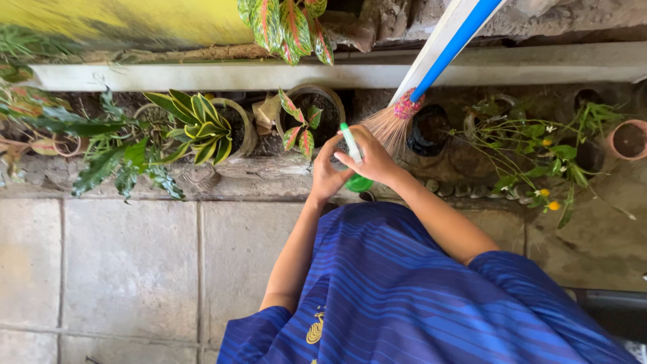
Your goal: The person sprays water on the leaves of potted plants using a green spray bottle, moving between different pots.
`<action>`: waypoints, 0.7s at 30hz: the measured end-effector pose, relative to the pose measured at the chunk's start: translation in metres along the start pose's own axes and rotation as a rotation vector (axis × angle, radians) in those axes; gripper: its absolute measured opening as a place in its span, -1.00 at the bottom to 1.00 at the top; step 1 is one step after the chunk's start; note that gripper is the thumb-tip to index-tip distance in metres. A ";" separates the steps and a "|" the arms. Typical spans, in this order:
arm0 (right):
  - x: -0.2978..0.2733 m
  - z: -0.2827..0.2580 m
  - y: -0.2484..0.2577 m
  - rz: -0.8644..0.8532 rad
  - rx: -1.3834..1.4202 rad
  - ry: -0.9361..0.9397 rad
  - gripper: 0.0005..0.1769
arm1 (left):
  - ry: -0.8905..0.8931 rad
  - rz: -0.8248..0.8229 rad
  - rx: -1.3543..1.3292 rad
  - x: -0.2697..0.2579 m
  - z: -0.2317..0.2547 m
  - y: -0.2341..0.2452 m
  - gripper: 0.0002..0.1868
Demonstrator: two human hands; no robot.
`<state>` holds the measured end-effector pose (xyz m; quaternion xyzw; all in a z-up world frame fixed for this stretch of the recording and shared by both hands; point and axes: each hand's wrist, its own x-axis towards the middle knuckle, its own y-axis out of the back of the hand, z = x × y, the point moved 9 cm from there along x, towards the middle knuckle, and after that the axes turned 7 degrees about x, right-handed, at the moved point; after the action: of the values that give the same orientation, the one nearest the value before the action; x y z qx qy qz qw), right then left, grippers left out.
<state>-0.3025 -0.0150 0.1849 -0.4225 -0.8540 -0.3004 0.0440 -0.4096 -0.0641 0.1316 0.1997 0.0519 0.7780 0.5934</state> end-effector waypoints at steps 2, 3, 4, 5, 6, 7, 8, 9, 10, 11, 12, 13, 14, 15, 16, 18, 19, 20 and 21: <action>-0.001 0.006 0.001 0.031 0.013 0.004 -0.54 | -0.061 0.056 0.068 -0.003 -0.002 -0.003 -0.17; -0.003 0.009 0.000 0.048 0.023 0.004 -0.57 | -0.089 0.082 0.105 -0.005 -0.001 -0.002 -0.16; -0.005 0.013 0.003 0.092 0.048 0.018 -0.60 | -0.095 0.060 0.123 -0.004 -0.002 -0.006 -0.17; -0.009 0.017 0.005 0.136 0.075 0.028 -0.62 | -0.097 0.035 0.141 -0.004 -0.003 -0.009 -0.17; -0.014 0.021 0.006 0.180 0.102 0.038 -0.65 | -0.099 0.009 0.159 -0.004 -0.002 -0.012 -0.18; -0.017 0.028 0.005 0.200 0.146 0.007 -0.68 | -0.132 -0.027 0.130 -0.005 0.001 -0.012 -0.20; -0.021 0.036 0.005 0.221 0.189 -0.023 -0.72 | -0.164 -0.062 0.101 -0.006 0.003 -0.010 -0.23; -0.025 0.043 0.003 0.242 0.232 -0.053 -0.75 | -0.196 -0.098 0.071 -0.008 0.003 -0.008 -0.26; -0.027 0.052 0.002 0.276 0.261 -0.101 -0.79 | -0.098 -0.116 -0.009 -0.008 -0.011 -0.005 -0.31; -0.028 0.060 0.000 0.314 0.289 -0.147 -0.83 | -0.001 -0.136 -0.087 -0.009 -0.029 -0.003 -0.36; -0.029 0.069 -0.001 0.351 0.317 -0.193 -0.86 | 0.095 -0.156 -0.165 -0.012 -0.051 -0.003 -0.41; -0.030 0.072 -0.002 0.331 0.207 -0.186 -0.84 | 0.185 -0.116 -0.187 -0.014 -0.078 0.001 -0.46; -0.029 0.076 -0.003 0.309 0.098 -0.178 -0.81 | 0.274 -0.076 -0.208 -0.015 -0.109 0.003 -0.51; -0.030 0.081 -0.006 0.289 -0.012 -0.177 -0.77 | 0.367 -0.042 -0.227 -0.019 -0.142 0.006 -0.56; -0.029 0.097 -0.016 0.247 -0.019 -0.259 -0.80 | 0.411 -0.017 -0.221 -0.018 -0.173 0.010 -0.58; -0.031 0.134 -0.044 0.169 -0.032 -0.420 -0.84 | 0.492 0.027 -0.204 -0.020 -0.228 0.022 -0.63; -0.031 0.144 -0.057 0.158 -0.080 -0.411 -0.88 | 0.488 0.020 -0.211 -0.021 -0.245 0.027 -0.63; -0.032 0.153 -0.069 0.147 -0.128 -0.402 -0.91 | 0.483 0.013 -0.218 -0.022 -0.258 0.034 -0.63; -0.033 0.161 -0.083 0.137 -0.173 -0.392 -0.92 | 0.477 0.006 -0.222 -0.020 -0.269 0.044 -0.63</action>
<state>-0.3149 0.0122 0.0030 -0.5319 -0.7866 -0.2810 -0.1391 -0.5450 -0.0543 -0.1051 -0.0556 0.1041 0.8057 0.5804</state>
